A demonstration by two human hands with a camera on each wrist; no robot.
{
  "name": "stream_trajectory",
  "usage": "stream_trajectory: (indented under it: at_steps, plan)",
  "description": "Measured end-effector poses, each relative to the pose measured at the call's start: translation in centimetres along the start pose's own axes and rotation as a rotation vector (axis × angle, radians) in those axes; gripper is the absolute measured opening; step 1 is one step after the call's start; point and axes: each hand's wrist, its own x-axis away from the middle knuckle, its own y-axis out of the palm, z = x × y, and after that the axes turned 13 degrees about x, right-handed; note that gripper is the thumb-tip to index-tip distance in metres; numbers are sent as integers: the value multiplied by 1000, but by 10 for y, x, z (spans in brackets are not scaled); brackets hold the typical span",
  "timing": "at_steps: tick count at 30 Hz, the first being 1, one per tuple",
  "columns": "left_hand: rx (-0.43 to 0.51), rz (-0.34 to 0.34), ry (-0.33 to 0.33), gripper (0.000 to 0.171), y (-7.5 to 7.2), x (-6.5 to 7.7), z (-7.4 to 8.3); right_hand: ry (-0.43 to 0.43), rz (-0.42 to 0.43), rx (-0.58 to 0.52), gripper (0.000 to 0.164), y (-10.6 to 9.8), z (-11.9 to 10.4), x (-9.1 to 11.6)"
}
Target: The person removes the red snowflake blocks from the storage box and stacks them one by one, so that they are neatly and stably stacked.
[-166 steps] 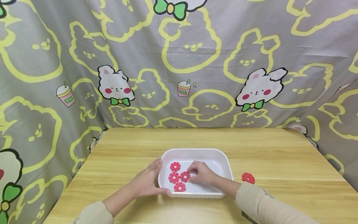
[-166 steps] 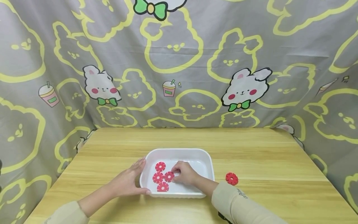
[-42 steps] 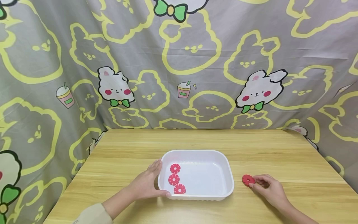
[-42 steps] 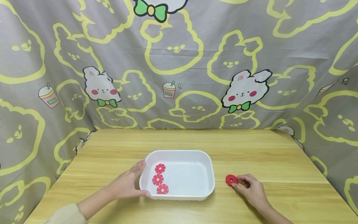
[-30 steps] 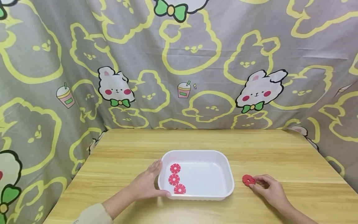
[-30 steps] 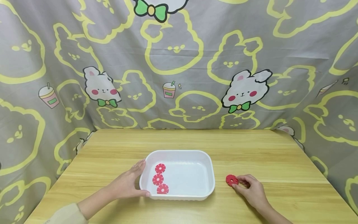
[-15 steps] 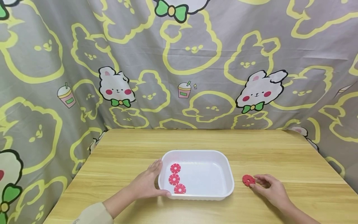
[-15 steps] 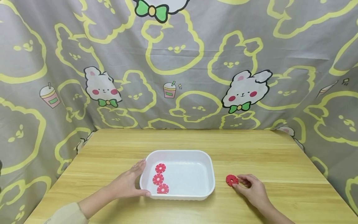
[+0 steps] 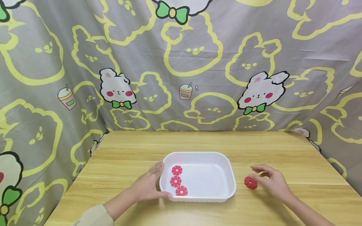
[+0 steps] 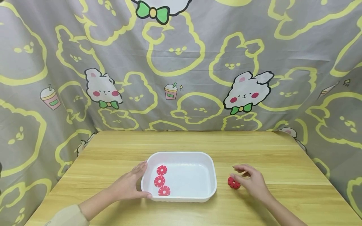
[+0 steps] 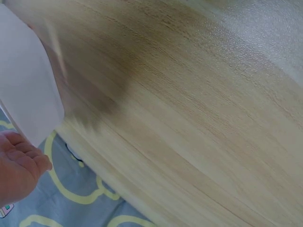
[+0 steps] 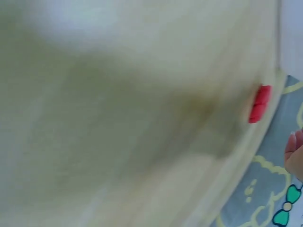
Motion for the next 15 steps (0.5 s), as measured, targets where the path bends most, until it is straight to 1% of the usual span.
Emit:
stream_trajectory:
  at_steps: [7,12,15]
  plan:
    - [-38,5,10,114,-1,1,1,-46,-49,-55,26,1,-26,-15]
    - [-84,3,35,113,-2,1,2,-116,-70,-94,25,10,-43,-25]
    - [-115,3,47,113,-3,0,3,-143,-87,-123,25,16,-52,-30]
